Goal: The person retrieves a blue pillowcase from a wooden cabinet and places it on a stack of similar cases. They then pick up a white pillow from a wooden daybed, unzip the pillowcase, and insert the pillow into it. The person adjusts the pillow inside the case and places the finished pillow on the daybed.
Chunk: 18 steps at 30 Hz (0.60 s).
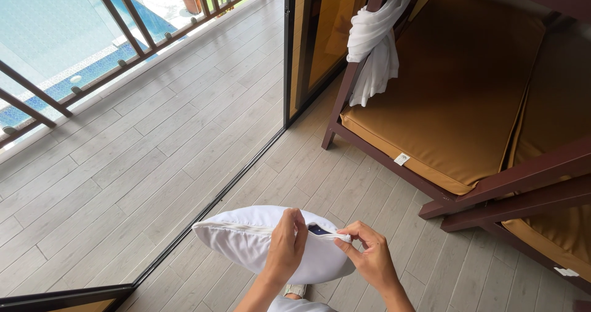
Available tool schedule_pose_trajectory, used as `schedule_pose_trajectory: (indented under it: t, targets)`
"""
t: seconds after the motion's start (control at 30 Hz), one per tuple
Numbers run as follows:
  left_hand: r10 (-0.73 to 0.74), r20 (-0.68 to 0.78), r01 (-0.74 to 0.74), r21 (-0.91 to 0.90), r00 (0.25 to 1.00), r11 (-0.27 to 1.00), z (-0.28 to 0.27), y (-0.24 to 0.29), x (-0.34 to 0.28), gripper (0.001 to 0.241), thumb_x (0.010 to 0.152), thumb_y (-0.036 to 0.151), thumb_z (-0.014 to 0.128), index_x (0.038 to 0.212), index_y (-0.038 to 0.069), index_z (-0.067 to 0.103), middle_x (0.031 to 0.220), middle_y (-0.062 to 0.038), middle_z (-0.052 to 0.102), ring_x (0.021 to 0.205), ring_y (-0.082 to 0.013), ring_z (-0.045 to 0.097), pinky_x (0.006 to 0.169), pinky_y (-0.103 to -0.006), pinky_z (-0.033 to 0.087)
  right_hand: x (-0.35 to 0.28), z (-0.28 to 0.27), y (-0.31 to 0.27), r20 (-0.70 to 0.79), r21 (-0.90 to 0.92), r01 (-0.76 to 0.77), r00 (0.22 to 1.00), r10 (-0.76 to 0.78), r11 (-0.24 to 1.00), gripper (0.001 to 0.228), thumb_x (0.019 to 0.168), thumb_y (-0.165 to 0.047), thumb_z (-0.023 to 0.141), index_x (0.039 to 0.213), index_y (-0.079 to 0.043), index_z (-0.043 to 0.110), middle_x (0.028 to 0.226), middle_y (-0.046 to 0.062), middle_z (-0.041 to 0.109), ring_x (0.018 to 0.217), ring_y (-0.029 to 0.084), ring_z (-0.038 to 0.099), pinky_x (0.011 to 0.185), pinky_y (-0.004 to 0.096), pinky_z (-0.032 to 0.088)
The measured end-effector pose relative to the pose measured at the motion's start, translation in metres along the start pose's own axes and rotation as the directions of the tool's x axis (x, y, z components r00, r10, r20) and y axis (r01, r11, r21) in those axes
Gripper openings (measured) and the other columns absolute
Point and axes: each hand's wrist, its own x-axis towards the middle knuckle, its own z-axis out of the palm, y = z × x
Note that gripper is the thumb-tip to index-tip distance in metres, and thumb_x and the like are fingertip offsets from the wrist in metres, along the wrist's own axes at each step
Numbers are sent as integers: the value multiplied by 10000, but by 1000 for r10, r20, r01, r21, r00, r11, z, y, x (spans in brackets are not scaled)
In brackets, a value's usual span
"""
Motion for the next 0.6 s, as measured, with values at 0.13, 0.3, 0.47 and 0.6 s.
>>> schedule_pose_trajectory:
  t: [0.13, 0.3, 0.47, 0.6]
  targets:
    - [-72, 92, 74, -24, 993, 997, 0, 3, -11, 178, 937, -60, 604, 1016, 32, 474, 809, -128, 573, 681, -288, 602, 635, -379, 507, 0, -5, -11, 192, -110, -169, 963, 188, 979, 334, 798, -314, 832, 894, -60, 640, 763, 36, 653, 689, 126, 596, 621, 309, 506]
    - [-28, 173, 29, -2, 985, 1000, 8, 3, -27, 210, 909, -60, 619, 1039, 24, 478, 852, -149, 598, 739, -337, 625, 645, -410, 510, 5, -1, -13, 367, -390, -203, 860, 354, 898, 482, 831, -519, 745, 896, -75, 567, 778, 56, 631, 718, 202, 606, 675, 358, 518]
    - [-41, 225, 41, 6, 973, 999, 8, -1, -40, 200, 909, -46, 616, 1033, 23, 476, 865, -155, 606, 780, -353, 630, 676, -428, 509, 6, 7, -31, 466, -610, -104, 756, 461, 786, 554, 876, -622, 642, 900, -74, 568, 852, 60, 668, 791, 264, 632, 721, 396, 510]
    - [-26, 263, 29, -5, 964, 1000, 7, -5, -47, 191, 911, -47, 602, 1043, 24, 485, 885, -158, 599, 803, -347, 631, 690, -424, 511, 5, 17, -34, 512, -666, -44, 699, 499, 745, 539, 892, -625, 610, 907, -86, 604, 877, 77, 700, 835, 290, 662, 740, 423, 511]
